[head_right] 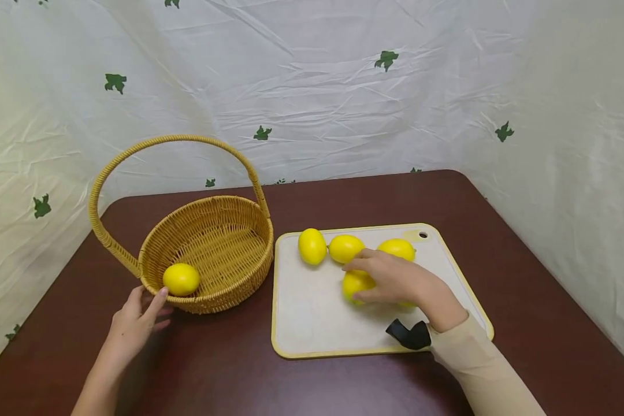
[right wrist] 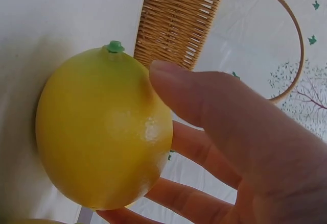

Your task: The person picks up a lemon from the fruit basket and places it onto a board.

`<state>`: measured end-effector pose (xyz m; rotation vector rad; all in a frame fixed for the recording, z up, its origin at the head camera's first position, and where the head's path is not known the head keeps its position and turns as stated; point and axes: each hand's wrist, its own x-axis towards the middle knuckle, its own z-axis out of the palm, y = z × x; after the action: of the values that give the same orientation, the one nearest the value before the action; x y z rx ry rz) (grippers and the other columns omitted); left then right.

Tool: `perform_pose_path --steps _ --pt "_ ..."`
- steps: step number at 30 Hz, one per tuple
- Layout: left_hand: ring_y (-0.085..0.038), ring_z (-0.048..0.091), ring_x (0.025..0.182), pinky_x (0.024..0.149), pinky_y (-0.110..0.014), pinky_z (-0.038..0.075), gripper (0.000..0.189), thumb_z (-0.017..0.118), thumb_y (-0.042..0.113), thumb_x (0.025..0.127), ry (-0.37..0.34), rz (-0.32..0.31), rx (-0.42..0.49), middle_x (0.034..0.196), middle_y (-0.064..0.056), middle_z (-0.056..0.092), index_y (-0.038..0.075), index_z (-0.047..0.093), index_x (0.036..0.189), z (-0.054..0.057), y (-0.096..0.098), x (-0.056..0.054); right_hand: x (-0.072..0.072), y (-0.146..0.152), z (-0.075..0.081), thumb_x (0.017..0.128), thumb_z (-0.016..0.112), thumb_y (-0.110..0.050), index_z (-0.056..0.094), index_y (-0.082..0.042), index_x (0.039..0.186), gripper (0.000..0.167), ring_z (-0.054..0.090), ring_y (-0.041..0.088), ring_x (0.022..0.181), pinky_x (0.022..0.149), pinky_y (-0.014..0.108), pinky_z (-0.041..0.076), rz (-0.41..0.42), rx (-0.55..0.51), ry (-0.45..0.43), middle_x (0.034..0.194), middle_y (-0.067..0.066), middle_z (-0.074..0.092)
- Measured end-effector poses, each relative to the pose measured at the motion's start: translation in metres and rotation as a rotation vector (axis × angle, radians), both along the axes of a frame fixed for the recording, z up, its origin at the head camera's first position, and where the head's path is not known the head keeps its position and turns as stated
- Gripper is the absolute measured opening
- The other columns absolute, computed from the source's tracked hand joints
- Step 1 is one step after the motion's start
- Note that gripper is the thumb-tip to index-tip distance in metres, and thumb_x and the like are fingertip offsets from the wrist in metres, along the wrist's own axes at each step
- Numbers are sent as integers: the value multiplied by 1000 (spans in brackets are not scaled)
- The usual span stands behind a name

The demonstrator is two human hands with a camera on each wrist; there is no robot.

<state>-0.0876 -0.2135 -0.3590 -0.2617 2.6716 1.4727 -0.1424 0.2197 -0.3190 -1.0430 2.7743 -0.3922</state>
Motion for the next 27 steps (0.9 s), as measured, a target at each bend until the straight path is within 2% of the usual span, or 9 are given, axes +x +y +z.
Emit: perform_pose_path --steps 8,19,27 --pt "-38 56 105 77 -36 55 78 41 53 92 -2 4 5 129 -30 41 -4 18 140 0 0 -1 0 1 5 80 70 -27 60 -9 117 43 52 25 106 90 42 46 -6 0 -17 116 6 56" --pt "-38 56 106 77 -36 55 78 41 52 92 -6 4 10 130 -30 41 -4 17 140 0 1 0 1 0 7 81 69 -27 61 -9 116 40 53 23 103 88 41 47 -12 -20 27 113 5 56" --pt "-38 55 106 78 -36 55 77 41 52 92 -5 3 10 130 -30 40 -4 17 140 0 1 0 2 0 8 82 68 -29 60 -9 119 43 51 25 108 92 43 45 -31 -21 27 116 5 55"
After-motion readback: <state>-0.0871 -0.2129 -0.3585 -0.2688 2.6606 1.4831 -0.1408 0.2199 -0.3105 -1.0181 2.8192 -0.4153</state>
